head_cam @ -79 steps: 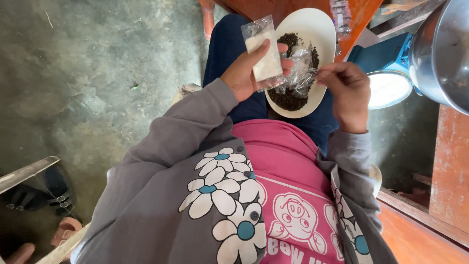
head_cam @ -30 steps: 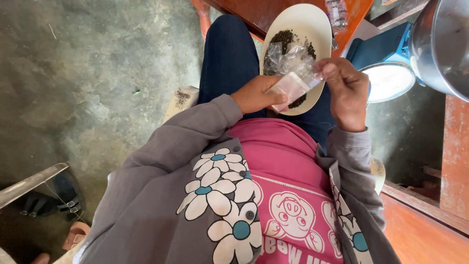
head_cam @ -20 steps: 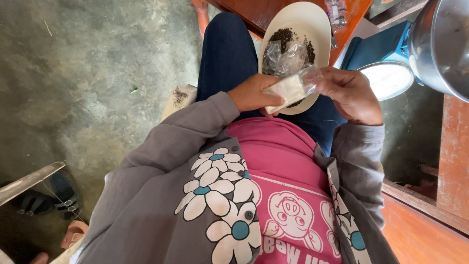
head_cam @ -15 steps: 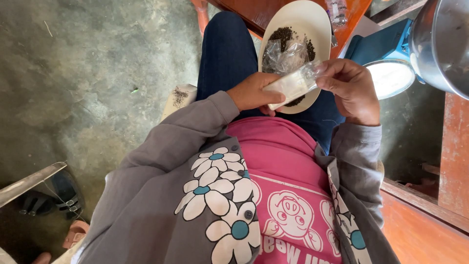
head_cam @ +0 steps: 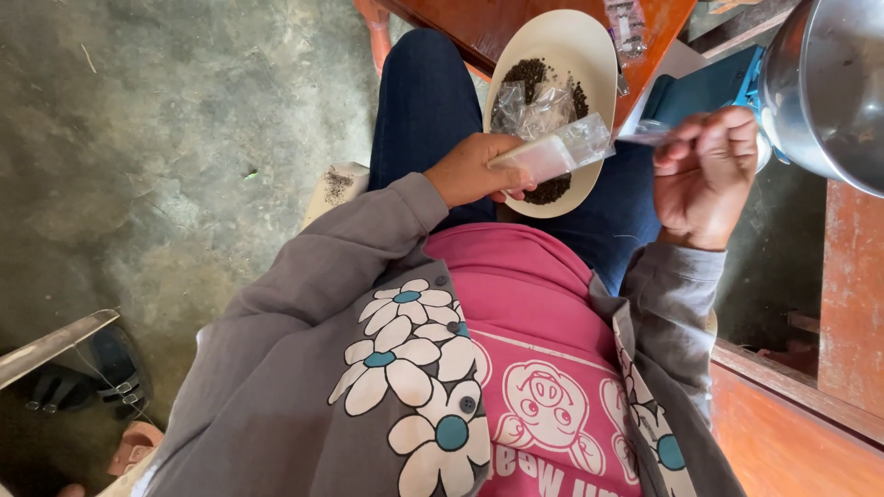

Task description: A person is manually packing small quantities of dark granular material into small plastic bags from a plate.

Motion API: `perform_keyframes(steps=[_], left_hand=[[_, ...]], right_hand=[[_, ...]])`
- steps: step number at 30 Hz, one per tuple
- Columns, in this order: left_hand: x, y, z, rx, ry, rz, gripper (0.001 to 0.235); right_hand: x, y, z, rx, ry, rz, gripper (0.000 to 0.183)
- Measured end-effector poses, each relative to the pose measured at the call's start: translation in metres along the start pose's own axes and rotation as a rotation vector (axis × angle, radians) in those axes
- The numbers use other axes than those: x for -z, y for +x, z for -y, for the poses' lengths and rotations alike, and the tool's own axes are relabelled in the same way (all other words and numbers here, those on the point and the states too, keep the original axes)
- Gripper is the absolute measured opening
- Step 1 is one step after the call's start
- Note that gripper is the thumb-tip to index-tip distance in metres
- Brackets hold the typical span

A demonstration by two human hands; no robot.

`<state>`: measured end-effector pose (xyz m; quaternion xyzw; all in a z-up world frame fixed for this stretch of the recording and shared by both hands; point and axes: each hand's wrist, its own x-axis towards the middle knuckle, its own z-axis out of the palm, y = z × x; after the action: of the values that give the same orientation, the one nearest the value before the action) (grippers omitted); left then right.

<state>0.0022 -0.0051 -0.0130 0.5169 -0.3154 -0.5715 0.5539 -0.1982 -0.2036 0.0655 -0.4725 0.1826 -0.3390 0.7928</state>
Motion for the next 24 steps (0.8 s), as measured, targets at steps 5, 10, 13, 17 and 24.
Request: perform_keyframes(steps=[5, 10, 13, 17, 24], left_hand=[[-0.001, -0.001, -0.005, 0.005, 0.017, -0.032, 0.04], [0.0, 0.004, 0.005, -0.021, 0.022, -0.03, 0.039], [0.0, 0.003, 0.009, -0.036, 0.026, 0.001, 0.042], [-0.001, 0.009, 0.022, -0.179, -0.026, 0.075, 0.039], [0.002, 0.005, 0.008, -0.016, -0.035, -0.162, 0.038]], right_hand=[[-0.008, -0.007, 0.008, 0.018, -0.414, 0.026, 0.022], [-0.046, -0.015, 0.016, -0.113, -0.959, 0.43, 0.031], [-0.051, -0.015, 0.008, -0.186, -1.088, 0.41, 0.008], [-0.029, -0.012, 0.007, -0.05, -0.84, 0.274, 0.014], [0.018, 0.001, 0.018, 0.064, -0.066, 0.097, 0.019]])
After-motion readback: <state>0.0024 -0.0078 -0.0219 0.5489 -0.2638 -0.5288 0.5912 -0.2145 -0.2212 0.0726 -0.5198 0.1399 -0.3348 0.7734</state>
